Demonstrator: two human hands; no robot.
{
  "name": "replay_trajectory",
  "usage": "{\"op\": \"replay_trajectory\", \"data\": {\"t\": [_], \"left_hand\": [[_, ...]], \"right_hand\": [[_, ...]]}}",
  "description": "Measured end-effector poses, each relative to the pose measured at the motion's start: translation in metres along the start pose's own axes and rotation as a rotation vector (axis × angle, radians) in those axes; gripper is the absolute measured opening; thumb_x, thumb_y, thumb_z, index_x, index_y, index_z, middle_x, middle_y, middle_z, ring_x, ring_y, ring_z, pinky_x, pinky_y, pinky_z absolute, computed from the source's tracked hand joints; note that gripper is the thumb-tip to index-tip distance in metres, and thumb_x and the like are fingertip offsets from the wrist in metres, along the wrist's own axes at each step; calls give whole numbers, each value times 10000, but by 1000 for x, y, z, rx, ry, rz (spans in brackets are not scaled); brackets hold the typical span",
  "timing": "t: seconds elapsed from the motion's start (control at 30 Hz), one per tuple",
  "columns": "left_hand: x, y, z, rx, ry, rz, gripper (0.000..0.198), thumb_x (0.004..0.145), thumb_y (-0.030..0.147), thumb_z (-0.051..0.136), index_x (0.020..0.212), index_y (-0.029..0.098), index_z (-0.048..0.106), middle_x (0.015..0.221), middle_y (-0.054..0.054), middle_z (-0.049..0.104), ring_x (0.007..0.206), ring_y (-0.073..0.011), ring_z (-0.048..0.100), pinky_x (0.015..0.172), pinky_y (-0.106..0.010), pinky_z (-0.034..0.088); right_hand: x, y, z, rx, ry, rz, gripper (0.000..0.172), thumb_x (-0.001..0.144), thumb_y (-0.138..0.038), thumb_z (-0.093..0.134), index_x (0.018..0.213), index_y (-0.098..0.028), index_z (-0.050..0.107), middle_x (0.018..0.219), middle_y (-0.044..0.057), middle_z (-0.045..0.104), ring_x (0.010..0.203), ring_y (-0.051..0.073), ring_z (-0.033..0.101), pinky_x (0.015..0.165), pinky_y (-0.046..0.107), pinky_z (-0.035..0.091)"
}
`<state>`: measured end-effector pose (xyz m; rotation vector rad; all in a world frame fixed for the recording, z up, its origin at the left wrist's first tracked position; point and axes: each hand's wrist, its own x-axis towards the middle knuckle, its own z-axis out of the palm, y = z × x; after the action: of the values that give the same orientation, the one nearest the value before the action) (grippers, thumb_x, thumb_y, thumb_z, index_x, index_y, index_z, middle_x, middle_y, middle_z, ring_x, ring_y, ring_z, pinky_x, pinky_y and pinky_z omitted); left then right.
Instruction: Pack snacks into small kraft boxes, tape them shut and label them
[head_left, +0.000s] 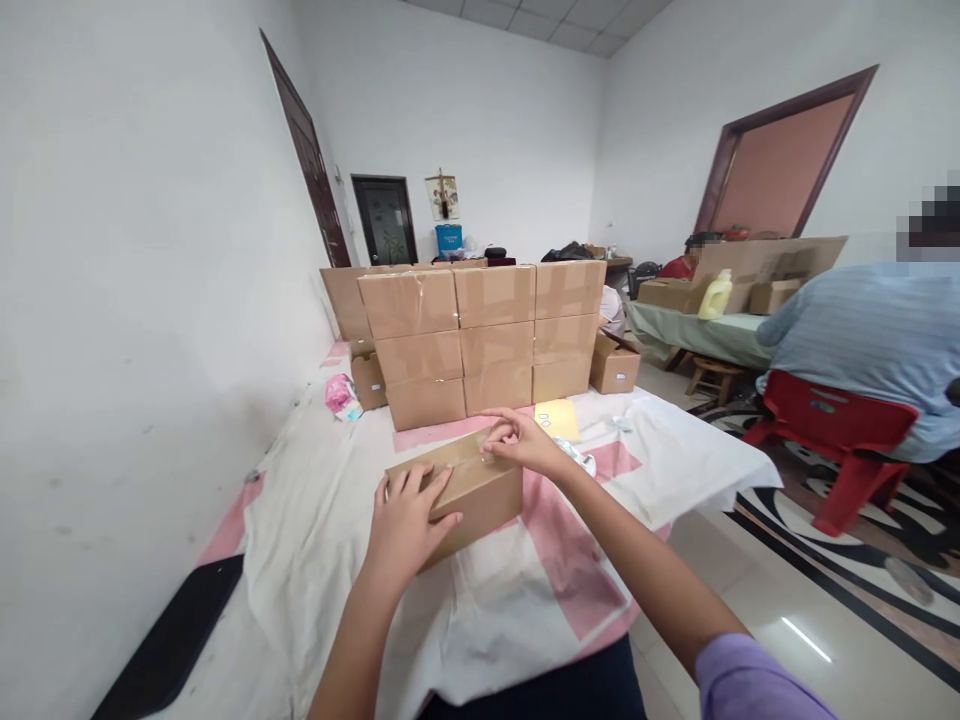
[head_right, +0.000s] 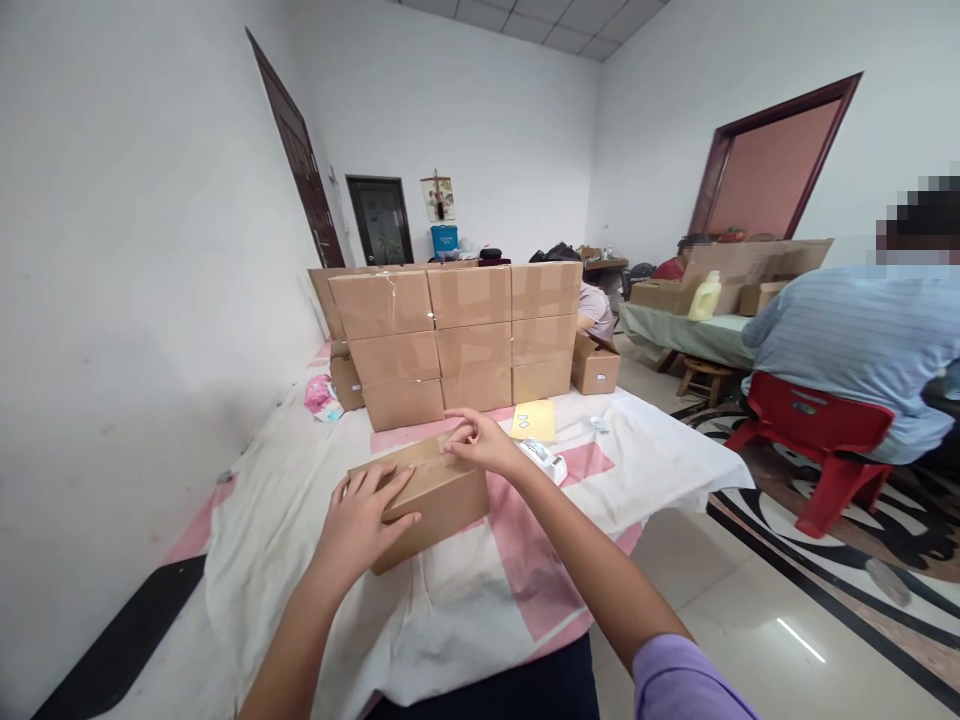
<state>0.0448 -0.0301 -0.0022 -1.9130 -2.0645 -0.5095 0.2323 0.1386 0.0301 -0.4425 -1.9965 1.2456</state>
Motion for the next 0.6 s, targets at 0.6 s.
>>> {"op": "replay_trajectory", "data": {"t": [0.6], "left_hand": [[1, -1, -1, -18, 5, 13, 543, 855, 426, 685, 1378, 323, 583, 1339, -85, 607, 1248, -298, 518, 1120, -554, 313]], "right_hand": [[6, 32, 11, -144, -133, -121, 768, 833, -211, 672, 1539, -248, 373, 981, 34, 715, 949, 196, 673, 925, 392, 511]]}}
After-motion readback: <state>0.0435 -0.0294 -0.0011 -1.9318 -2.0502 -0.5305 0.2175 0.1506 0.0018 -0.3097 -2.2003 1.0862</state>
